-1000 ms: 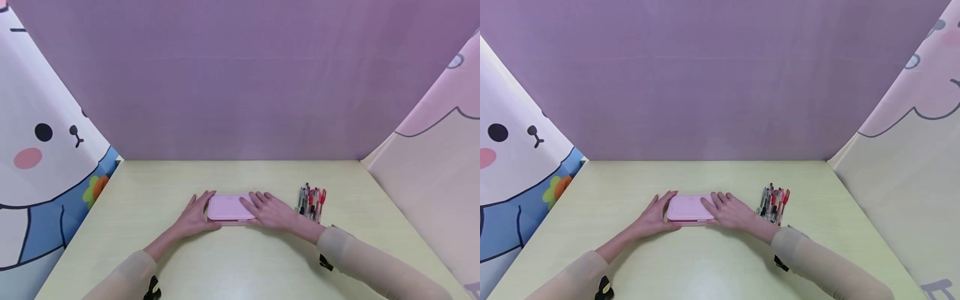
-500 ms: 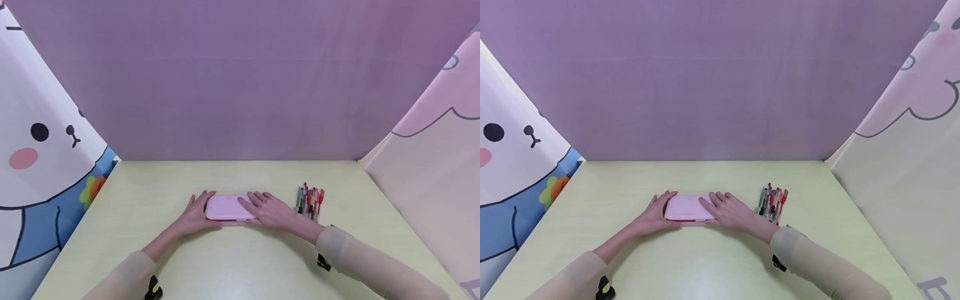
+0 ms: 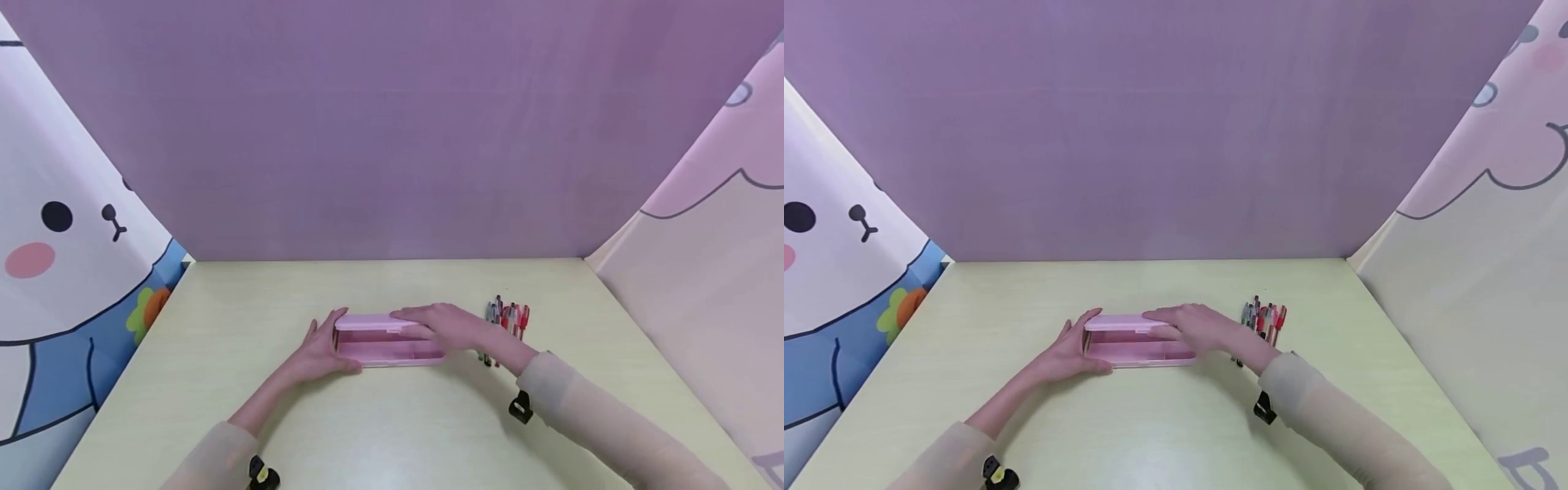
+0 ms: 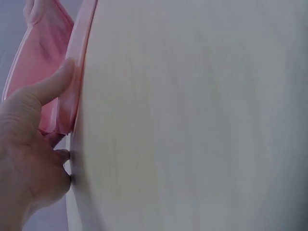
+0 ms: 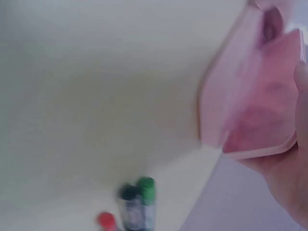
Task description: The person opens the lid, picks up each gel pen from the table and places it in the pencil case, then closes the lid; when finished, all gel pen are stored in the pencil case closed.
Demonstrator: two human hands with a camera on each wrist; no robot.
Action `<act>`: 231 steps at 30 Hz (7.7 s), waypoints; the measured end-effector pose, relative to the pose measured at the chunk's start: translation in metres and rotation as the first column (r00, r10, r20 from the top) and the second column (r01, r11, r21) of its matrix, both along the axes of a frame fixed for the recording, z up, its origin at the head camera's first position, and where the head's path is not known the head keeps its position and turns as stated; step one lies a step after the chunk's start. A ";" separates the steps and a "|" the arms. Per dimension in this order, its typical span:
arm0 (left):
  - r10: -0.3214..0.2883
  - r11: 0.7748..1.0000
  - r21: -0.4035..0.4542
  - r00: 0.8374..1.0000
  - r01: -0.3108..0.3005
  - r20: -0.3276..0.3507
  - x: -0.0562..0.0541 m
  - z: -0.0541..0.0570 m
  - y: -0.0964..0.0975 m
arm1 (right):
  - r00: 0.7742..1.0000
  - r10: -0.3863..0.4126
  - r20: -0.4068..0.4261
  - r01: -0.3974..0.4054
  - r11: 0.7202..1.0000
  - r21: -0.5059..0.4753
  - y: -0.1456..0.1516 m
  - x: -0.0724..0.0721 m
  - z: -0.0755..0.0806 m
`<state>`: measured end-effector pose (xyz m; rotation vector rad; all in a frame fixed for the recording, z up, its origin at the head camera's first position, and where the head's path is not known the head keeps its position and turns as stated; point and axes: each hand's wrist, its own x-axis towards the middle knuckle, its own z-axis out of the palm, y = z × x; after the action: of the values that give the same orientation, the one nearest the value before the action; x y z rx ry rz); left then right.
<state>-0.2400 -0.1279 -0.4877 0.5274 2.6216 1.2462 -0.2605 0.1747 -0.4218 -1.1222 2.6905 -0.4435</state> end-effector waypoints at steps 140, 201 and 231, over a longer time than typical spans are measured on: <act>0.044 0.950 -0.311 0.999 -0.035 0.021 0.031 0.034 0.014 | 0.579 -0.664 0.472 0.792 0.596 -0.134 0.167 0.044 -0.010; 0.022 0.940 -0.342 1.000 -0.015 0.015 0.032 0.036 0.018 | 1.000 -0.020 0.006 0.021 0.912 -0.411 -0.009 0.002 0.007; 0.036 0.938 -0.345 0.999 -0.024 0.029 0.030 0.035 0.019 | 0.989 -0.120 -0.091 0.110 0.988 -0.109 -0.017 0.013 -0.011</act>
<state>-0.2105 -0.1085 -0.4523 0.3985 2.7399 0.7649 -0.2480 0.1573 -0.4326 -1.0431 2.8582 -0.5671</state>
